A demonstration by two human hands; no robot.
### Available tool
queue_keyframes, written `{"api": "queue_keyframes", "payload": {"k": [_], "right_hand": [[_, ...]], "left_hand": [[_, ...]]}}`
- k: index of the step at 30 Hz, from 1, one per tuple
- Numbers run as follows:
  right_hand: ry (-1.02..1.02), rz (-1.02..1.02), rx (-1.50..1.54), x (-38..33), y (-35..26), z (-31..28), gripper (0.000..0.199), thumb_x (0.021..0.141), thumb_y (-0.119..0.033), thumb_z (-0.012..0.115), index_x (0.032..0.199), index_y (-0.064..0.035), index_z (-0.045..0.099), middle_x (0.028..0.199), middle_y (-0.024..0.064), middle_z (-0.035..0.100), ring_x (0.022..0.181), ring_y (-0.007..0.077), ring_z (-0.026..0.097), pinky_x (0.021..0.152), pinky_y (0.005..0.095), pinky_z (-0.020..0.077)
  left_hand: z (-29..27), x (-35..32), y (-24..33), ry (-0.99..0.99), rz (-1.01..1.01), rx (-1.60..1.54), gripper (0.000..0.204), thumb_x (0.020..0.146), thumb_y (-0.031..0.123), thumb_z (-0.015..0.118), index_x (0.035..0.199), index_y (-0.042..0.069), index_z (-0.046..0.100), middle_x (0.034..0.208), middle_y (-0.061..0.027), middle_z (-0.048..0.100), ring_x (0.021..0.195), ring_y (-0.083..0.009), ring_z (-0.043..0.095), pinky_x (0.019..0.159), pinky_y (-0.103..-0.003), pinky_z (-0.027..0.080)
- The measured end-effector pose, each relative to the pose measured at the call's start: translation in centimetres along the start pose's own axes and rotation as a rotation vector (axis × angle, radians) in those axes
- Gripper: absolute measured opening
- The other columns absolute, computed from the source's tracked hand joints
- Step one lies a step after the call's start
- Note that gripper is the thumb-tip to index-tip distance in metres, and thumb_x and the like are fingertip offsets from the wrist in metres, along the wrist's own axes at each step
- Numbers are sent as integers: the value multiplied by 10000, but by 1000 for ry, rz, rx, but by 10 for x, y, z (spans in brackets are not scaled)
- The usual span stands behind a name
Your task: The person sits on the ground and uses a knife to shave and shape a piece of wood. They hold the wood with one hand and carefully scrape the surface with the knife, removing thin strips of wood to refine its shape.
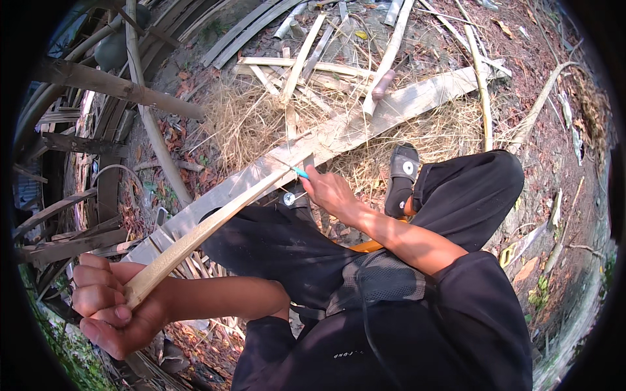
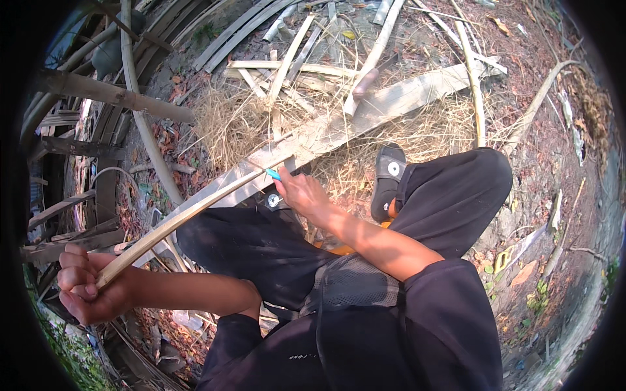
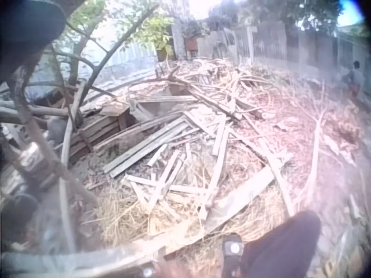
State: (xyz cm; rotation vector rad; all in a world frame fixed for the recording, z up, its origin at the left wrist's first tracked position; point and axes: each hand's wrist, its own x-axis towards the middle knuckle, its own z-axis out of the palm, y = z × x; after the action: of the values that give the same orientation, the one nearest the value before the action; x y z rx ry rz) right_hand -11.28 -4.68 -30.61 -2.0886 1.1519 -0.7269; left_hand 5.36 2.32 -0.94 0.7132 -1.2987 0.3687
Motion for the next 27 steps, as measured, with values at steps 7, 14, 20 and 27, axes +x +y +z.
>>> {"api": "queue_keyframes", "payload": {"k": [7,14,20,27], "right_hand": [[5,45,-260,-3,59,26,302,939,-305,439,867,-14,478,522,185,551,548,386,601,506,465,490],[-3,191,-254,-5,102,53,295,939,-302,421,898,-13,463,644,217,586,622,388,604,571,467,488],[-160,269,249,1,-4,-21,324,946,-283,428,906,35,477,578,236,544,575,418,567,529,476,420],[-109,60,354,-16,-103,-75,212,904,-197,519,876,7,464,517,200,517,493,399,536,446,453,397]], "left_hand": [[9,0,2,-21,40,66,381,815,197,388,498,149,180,513,14,217,482,-100,187,500,-301,166],[25,-2,5,11,124,33,371,800,193,375,515,152,142,519,9,165,491,-107,200,502,-301,171],[4,-2,3,49,14,100,411,841,243,367,487,162,175,514,22,224,494,-111,189,518,-305,184],[29,-1,10,136,12,103,395,781,199,401,471,165,158,487,28,184,497,-106,174,541,-304,183]]}}
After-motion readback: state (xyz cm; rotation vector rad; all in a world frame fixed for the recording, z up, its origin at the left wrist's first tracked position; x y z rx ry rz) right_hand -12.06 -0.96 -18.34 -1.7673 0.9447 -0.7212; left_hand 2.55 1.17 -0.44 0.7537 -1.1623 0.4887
